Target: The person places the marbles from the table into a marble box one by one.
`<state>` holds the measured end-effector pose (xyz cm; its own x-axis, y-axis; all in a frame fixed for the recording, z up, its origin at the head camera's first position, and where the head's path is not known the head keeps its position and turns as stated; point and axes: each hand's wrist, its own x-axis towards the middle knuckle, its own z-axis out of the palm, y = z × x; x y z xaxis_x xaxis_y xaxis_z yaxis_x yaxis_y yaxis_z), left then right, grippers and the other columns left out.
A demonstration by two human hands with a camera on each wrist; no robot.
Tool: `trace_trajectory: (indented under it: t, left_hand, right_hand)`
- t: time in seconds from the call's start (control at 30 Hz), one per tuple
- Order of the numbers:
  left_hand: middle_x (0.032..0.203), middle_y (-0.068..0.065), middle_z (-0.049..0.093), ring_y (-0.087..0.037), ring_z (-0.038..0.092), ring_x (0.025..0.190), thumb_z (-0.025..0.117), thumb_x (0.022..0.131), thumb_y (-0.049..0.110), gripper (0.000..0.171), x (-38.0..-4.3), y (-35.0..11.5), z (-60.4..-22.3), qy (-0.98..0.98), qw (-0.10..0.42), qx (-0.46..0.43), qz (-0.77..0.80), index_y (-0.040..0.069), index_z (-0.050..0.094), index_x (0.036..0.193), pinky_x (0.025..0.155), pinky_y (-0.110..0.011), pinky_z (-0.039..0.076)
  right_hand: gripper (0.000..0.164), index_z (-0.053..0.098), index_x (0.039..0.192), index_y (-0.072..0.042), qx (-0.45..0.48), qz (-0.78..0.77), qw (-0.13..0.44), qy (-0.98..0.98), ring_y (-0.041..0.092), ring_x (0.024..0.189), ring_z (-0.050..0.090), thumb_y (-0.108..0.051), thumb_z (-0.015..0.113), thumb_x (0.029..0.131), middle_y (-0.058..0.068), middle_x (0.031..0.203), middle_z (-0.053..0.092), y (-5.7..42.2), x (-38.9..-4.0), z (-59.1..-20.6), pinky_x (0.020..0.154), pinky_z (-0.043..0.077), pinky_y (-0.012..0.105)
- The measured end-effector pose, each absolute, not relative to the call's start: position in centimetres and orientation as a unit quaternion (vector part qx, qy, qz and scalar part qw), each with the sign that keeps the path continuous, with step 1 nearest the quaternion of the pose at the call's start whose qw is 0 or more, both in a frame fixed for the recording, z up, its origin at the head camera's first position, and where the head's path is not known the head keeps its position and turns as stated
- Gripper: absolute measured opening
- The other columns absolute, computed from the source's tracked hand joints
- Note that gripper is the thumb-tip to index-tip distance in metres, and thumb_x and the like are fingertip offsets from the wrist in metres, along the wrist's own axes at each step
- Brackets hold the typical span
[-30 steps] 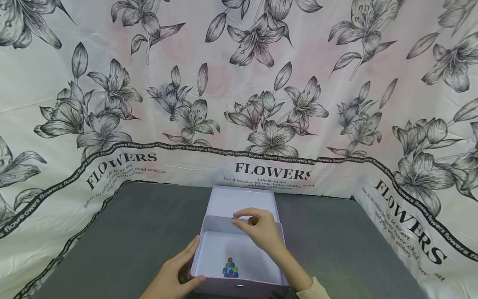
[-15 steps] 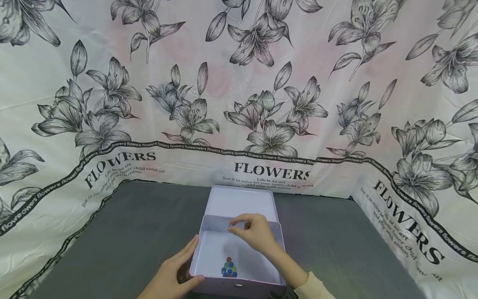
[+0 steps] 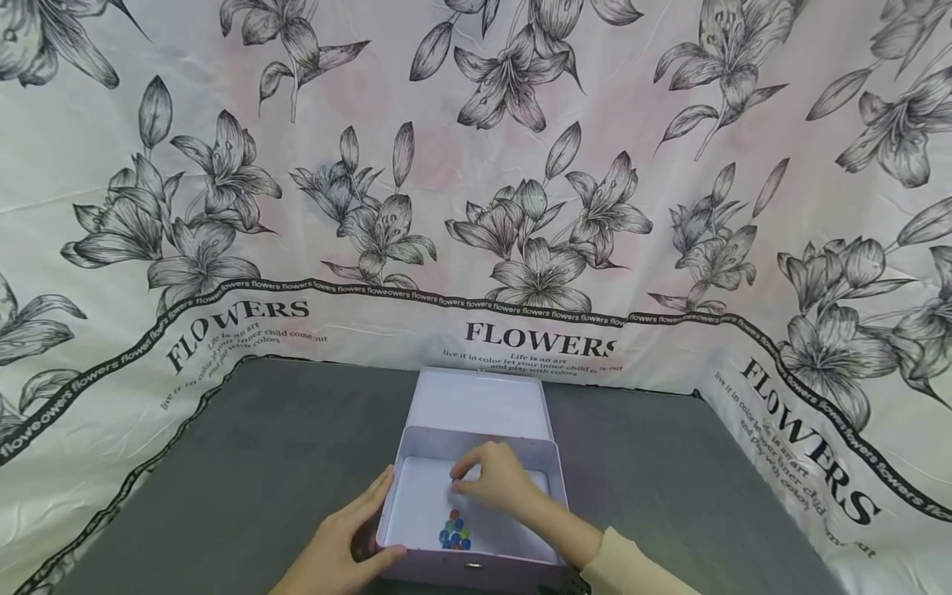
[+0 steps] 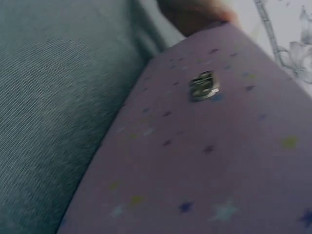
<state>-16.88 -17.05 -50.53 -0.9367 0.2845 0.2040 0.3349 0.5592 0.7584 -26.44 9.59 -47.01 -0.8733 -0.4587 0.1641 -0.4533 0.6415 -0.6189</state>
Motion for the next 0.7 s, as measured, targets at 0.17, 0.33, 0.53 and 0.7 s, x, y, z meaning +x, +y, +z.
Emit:
trace_trajectory:
  t: [0.17, 0.33, 0.53, 0.7]
  left_hand:
    - [0.170, -0.006, 0.033, -0.037, 0.044, 0.149, 0.081, 0.092, 0.050, 0.094, -16.77, -16.96, -50.83, -0.878, 0.033, -0.186, -0.439, 0.006, 0.039, 0.164, 0.110, -0.053, 0.050]
    - [0.170, -0.006, 0.034, -0.035, 0.044, 0.150, 0.081, 0.092, 0.050, 0.093, -16.80, -16.96, -50.80, -0.882, 0.039, -0.185, -0.431, 0.007, 0.039, 0.163, 0.112, -0.051, 0.049]
    - [0.170, -0.003, 0.034, -0.031, 0.043, 0.151, 0.081, 0.092, 0.051, 0.093, -16.89, -17.05, -50.70, -0.886, 0.036, -0.174, -0.428, 0.010, 0.039, 0.164, 0.113, -0.052, 0.048]
    - [0.170, -0.005, 0.034, -0.035, 0.045, 0.149, 0.081, 0.092, 0.052, 0.094, -16.65, -17.13, -50.70, -0.885, 0.037, -0.178, -0.429, 0.007, 0.040, 0.163, 0.110, -0.054, 0.049]
  right_hand:
    - [0.007, 0.085, 0.090, -0.013, -0.263, -0.303, 0.018, 0.916, 0.023, 0.100, 0.075, -0.012, 0.088, 0.084, -0.005, 0.091, 0.081, 9.55, -25.74, -47.27, 0.092, 0.060, 0.049]
    - [0.008, 0.084, 0.089, -0.013, -0.278, -0.277, 0.020, 0.920, 0.024, 0.104, 0.075, -0.009, 0.087, 0.083, -0.004, 0.093, 0.082, 9.28, -25.39, -47.25, 0.096, 0.059, 0.051]
    - [0.008, 0.084, 0.093, -0.010, -0.280, -0.279, 0.012, 0.919, 0.027, 0.105, 0.075, -0.010, 0.085, 0.086, -0.002, 0.095, 0.082, 9.15, -25.76, -47.26, 0.097, 0.059, 0.051]
    - [0.011, 0.084, 0.097, -0.008, -0.265, -0.319, -0.010, 0.910, 0.022, 0.085, 0.075, -0.011, 0.086, 0.086, 0.001, 0.097, 0.082, 9.51, -26.04, -47.00, 0.084, 0.062, 0.041]
